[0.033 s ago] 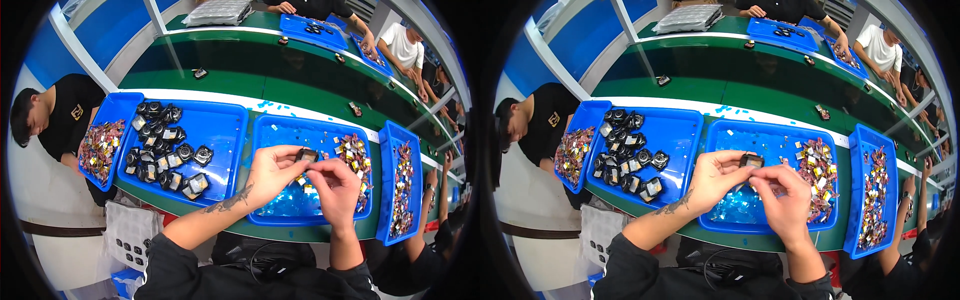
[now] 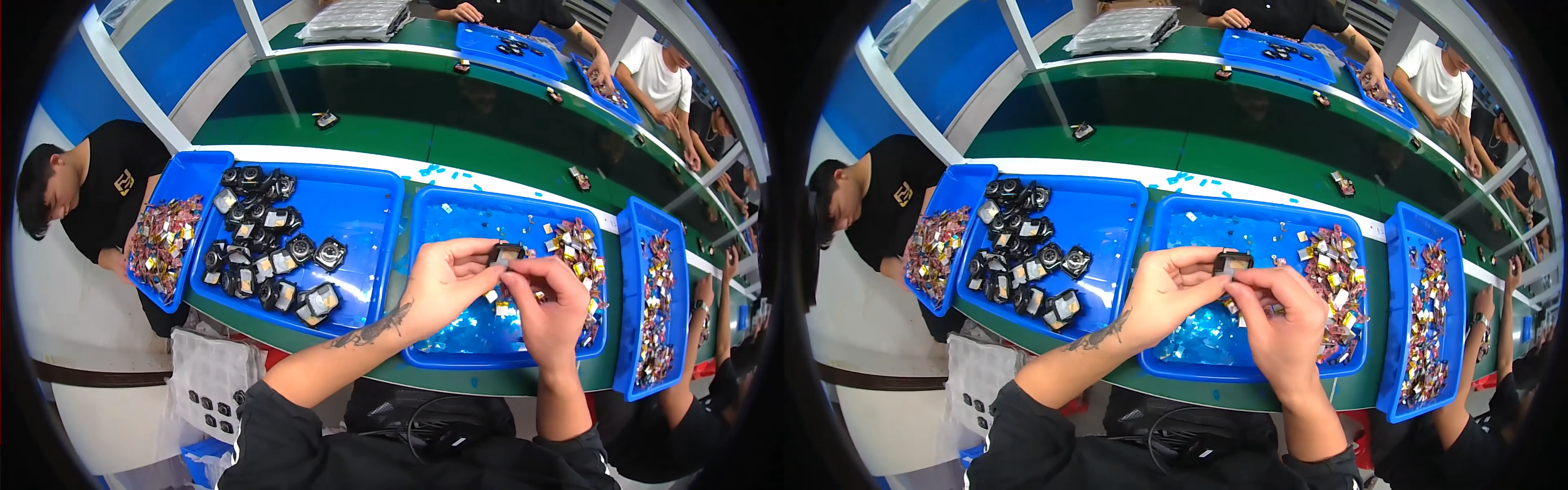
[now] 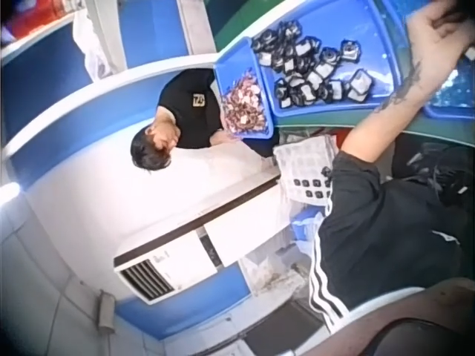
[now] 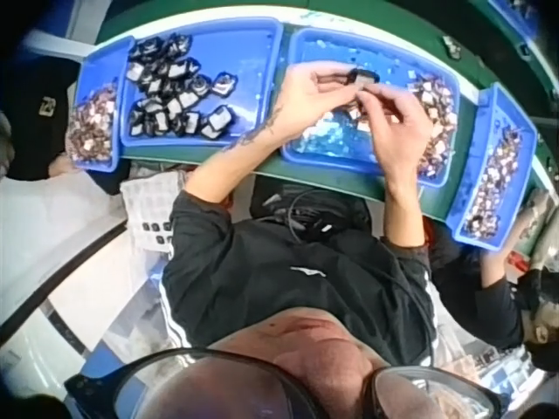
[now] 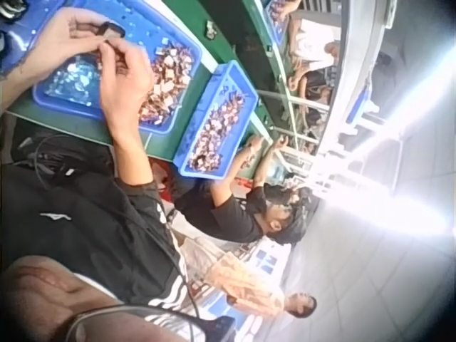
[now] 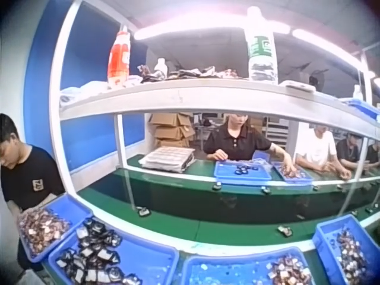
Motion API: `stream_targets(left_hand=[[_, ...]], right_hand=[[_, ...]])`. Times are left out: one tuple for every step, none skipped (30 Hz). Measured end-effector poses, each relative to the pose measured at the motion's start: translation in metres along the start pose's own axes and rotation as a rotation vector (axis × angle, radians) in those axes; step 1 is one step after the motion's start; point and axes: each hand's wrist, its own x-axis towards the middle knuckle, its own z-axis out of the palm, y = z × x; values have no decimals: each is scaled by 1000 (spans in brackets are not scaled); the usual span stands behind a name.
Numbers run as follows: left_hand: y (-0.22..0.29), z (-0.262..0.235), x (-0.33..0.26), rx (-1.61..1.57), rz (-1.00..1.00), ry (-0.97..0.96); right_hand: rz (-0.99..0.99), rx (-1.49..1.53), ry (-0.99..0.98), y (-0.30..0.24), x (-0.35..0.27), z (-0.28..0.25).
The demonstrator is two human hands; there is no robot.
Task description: Manually assembling small electronic parts into housing components on a production line.
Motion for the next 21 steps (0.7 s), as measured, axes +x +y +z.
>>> stream_targets(left_hand=[[4, -1, -1, 26, 3, -42], [3, -2, 0, 22, 4, -48], [1, -3, 1, -6, 17, -54], [0, -4, 1, -35, 26, -60], [0, -5, 1, -44, 8, -57], [-1, -4, 0, -49, 4, -61], [-1, -4, -1, -60, 3, -84], [-2, -3, -1, -71, 1, -106], [-3, -3, -1, -73, 1, -120], [-3, -2, -1, -74, -3, -123], [-2, -1, -1, -83, 0, -132], [-2, -1, -1, -91, 3, -141], [-3, -1, -2, -89, -1, -145], [-4, 0, -3, -95, 10, -145], [-5, 0, -4, -100, 22, -145], [-5, 1, -4, -99, 17, -153], [-4, 1, -4, -71, 33, -157], [-3, 2, -4, -42, 50, -160], [-4, 3, -5, -32, 59, -152], [-4, 3, -5, -28, 55, -155], [-5, 2, -6, -40, 55, -158]], right_hand=[[-48, -64, 62, 0, 2, 2], [-96, -128, 124, 0, 4, 2], [-98, -106, 129, 1, 4, 2], [-95, -112, 132, -1, 3, 2], [-60, -84, 121, -5, 2, 3], [-25, -56, 111, -7, 1, 2], [-99, -178, 92, -6, 0, 0], [-95, -180, 93, -7, 0, 1], [-60, -124, 126, -10, 0, 4], [-26, -68, 160, -11, 1, 4], [-34, -88, 181, -8, 2, 4], [-31, -90, 186, -9, 2, 3], [-57, -158, 151, -11, 3, 1], [-84, -226, 117, -12, 3, -1], [-81, -226, 122, -12, 4, -1], [-66, -226, 121, -13, 4, -1], [-51, -227, 120, -13, 4, -2], [-47, -228, 127, -14, 4, -2], [-63, -222, 134, -15, 4, -2], [-79, -217, 141, -15, 4, -1], [-77, -214, 145, -14, 3, -1]])
